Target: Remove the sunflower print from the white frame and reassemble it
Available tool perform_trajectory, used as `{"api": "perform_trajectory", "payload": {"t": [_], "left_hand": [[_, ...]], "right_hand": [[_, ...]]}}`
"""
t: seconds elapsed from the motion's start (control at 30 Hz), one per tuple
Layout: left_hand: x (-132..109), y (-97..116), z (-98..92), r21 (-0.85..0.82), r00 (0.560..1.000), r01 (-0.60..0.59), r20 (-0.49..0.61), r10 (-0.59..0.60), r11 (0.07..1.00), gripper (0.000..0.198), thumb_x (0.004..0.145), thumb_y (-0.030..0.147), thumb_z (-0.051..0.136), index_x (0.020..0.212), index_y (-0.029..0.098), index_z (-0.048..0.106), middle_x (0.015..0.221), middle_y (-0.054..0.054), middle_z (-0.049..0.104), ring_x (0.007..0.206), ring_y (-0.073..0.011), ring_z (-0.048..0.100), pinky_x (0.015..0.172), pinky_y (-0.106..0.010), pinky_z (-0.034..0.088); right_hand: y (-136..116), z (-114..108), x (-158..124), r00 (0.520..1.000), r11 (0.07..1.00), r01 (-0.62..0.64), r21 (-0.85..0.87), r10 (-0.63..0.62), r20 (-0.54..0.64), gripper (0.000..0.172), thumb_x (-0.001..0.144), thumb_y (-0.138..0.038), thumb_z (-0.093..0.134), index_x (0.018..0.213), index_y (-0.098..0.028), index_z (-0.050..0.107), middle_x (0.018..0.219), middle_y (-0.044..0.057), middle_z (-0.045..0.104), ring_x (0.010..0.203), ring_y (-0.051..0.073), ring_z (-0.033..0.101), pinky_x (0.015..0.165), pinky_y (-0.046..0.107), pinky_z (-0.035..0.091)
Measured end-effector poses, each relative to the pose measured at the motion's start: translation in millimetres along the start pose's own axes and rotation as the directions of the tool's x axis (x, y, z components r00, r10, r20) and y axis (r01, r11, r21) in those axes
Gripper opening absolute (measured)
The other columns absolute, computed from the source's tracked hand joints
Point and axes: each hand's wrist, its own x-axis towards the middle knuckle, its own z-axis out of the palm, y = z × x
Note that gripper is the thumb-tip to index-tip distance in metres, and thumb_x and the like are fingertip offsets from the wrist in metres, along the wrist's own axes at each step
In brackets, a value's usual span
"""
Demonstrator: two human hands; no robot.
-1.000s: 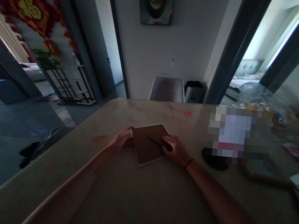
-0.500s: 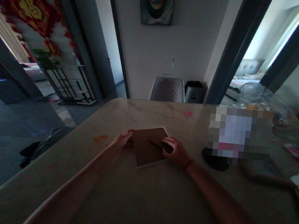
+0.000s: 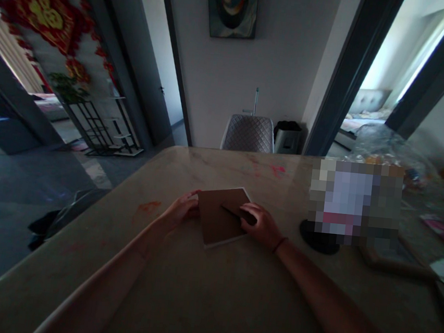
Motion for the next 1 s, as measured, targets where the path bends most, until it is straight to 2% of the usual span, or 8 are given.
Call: {"api": "perform_trajectory", "payload": {"t": [0.17,0.3,0.53,0.77,1.0], "left_hand": [[1.3,-2.5,-2.4,0.016,0.999,-0.028,0.037,0.028,0.999,0.06,0.074,0.011,0.057,0.128,0.018,0.034,0.09,-0.006,0.068,0.078,-0.0174,0.065,0.068,-0.027,0.051],[5.1,-6.1,-4.8,0.059,0.993,-0.051,0.111,0.044,0.997,0.05,0.076,0.017,0.057,0.124,0.018,0.042,0.096,-0.008,0.067,0.079,-0.0185,0.065,0.068,-0.028,0.051],[9.7,-12.2,-6.6,0.11,1.0,-0.007,0.006,0.006,0.994,0.052,0.076,0.018,0.055,0.126,0.019,0.04,0.088,-0.006,0.068,0.067,-0.0171,0.066,0.06,-0.028,0.052],[6.2,-11.1,-5.7,0.143,0.999,-0.051,0.005,0.051,0.988,0.056,0.072,0.013,0.057,0.126,0.019,0.041,0.082,-0.005,0.069,0.07,-0.0175,0.066,0.061,-0.027,0.052],[14.3,-15.9,-7.7,0.118,1.0,-0.02,-0.013,0.022,0.993,0.071,0.07,0.019,0.061,0.133,0.014,0.027,0.075,-0.006,0.068,0.062,-0.0188,0.065,0.056,-0.029,0.052]], "right_hand": [[-0.8,0.5,-0.1,1.0,0.999,0.006,-0.05,-0.006,0.014,0.035,0.076,-0.029,0.052,0.108,-0.018,0.059,0.111,0.009,0.06,0.106,0.021,0.053,0.094,0.039,0.042],[0.0,1.6,0.3,1.0,0.998,0.011,-0.06,-0.01,0.01,0.034,0.078,-0.031,0.051,0.109,-0.019,0.059,0.111,0.008,0.06,0.106,0.02,0.053,0.093,0.039,0.042],[0.5,2.1,1.3,1.0,0.999,0.011,-0.048,-0.011,0.004,0.034,0.079,-0.031,0.049,0.109,-0.019,0.059,0.111,0.009,0.06,0.105,0.021,0.054,0.093,0.04,0.042],[-1.6,0.0,-0.3,0.999,0.999,0.028,-0.02,-0.028,-0.029,0.033,0.077,-0.03,0.052,0.108,-0.02,0.059,0.111,0.009,0.06,0.106,0.02,0.053,0.094,0.039,0.042],[-0.7,-2.2,3.2,0.987,0.997,-0.02,0.073,0.031,-0.158,0.028,0.078,-0.028,0.051,0.104,-0.021,0.06,0.103,0.008,0.062,0.098,0.018,0.057,0.09,0.036,0.044]]}}
